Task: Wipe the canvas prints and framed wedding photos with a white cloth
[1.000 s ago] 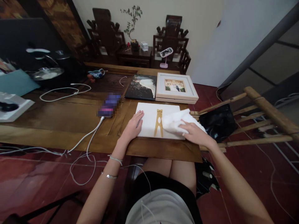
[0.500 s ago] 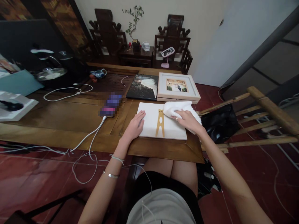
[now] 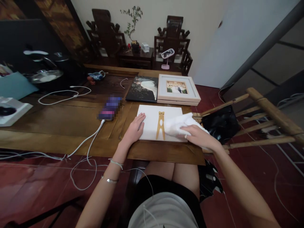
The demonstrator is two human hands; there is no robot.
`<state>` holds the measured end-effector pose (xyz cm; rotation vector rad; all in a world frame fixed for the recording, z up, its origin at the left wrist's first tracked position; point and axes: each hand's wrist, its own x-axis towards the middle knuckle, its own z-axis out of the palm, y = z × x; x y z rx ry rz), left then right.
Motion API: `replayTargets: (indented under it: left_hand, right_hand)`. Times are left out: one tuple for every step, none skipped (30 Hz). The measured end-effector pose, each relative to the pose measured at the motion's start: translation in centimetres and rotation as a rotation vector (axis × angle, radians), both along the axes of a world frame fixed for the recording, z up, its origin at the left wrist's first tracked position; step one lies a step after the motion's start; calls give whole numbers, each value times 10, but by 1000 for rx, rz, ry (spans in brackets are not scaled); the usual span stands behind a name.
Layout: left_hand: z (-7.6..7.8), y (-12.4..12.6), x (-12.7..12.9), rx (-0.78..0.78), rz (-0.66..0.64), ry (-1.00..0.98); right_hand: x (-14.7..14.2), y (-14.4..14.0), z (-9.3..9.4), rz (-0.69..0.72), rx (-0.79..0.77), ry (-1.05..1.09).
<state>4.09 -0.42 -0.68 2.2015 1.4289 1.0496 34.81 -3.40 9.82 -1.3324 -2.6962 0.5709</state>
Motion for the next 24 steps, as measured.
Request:
replayTargets:
  left_hand:
    - [0,0,0,0,-1,-1]
    - [0,0,0,-1,-1,-3]
    - [0,0,0,-3,-1,-5]
    - [0,0,0,-6,1,-8]
    - [0,-1,0,-9,2,-10]
    - [0,-1,0,-12,3,-11]
    - [0,-1,0,-15,3,-12]
    - [-1,-1,0,-16,1,-12]
    - [-1,-1,0,-15,-1,-13]
    - [-1,-1,0,-13,-4,-13]
    - [-1,-1,0,-11,-5,-14]
    - [-1,-1,0,-9,-4,-15]
    - [-1,-1,0,-8,-2,-14]
    - [-2,-1,0,-8,2,-11]
    - [-2,-1,0,-8,5,-8]
    - [-2,-1,1,-9,6,-5]
    - [-2,-1,1,-10,6,-3]
    - [-2,-1,1,-10,6,0]
    - [-2,-1,1,-10,4,3]
    - [-2,-1,1,-10,3,6]
    - [-2,-1,1,-11,3,7]
    - [-2,-1,1,-12,5,8]
    - [-1,-1,0,-13,6,7]
    - [-1,-1,0,-15,7,6]
  right_hand:
    - [-7,13,-2,-40,38,12]
    - [-15,26,-5,-80,75,28]
    - [-25,38,-9,-117,109,47]
    - [-35,47,-13,-149,143,70]
    - [-46,54,-17,-167,172,93]
    - [-55,59,-22,-171,196,107]
    - [-64,61,-27,-165,219,110]
    - [-71,60,-32,-153,244,100]
    - [-76,56,-37,-134,269,81]
    - [-79,49,-41,-104,292,61]
    - [-81,40,-44,-65,308,43]
    - [-81,29,-46,-20,315,31]
    - [-80,16,-46,28,311,23]
    - [-78,2,-45,77,297,18]
    - [-75,-11,-43,123,275,13]
    - [-72,-24,-39,163,249,10]
    - [-68,-36,-35,202,221,9]
    - [-64,-45,-31,237,192,11]
    - [-60,-52,-26,271,162,16]
    - [-55,-55,-23,303,129,25]
    - [-51,-55,-20,332,95,35]
    - [-46,-51,-18,349,62,45]
    - [-42,-44,-17,350,35,55]
    - [-39,-35,-18,333,14,62]
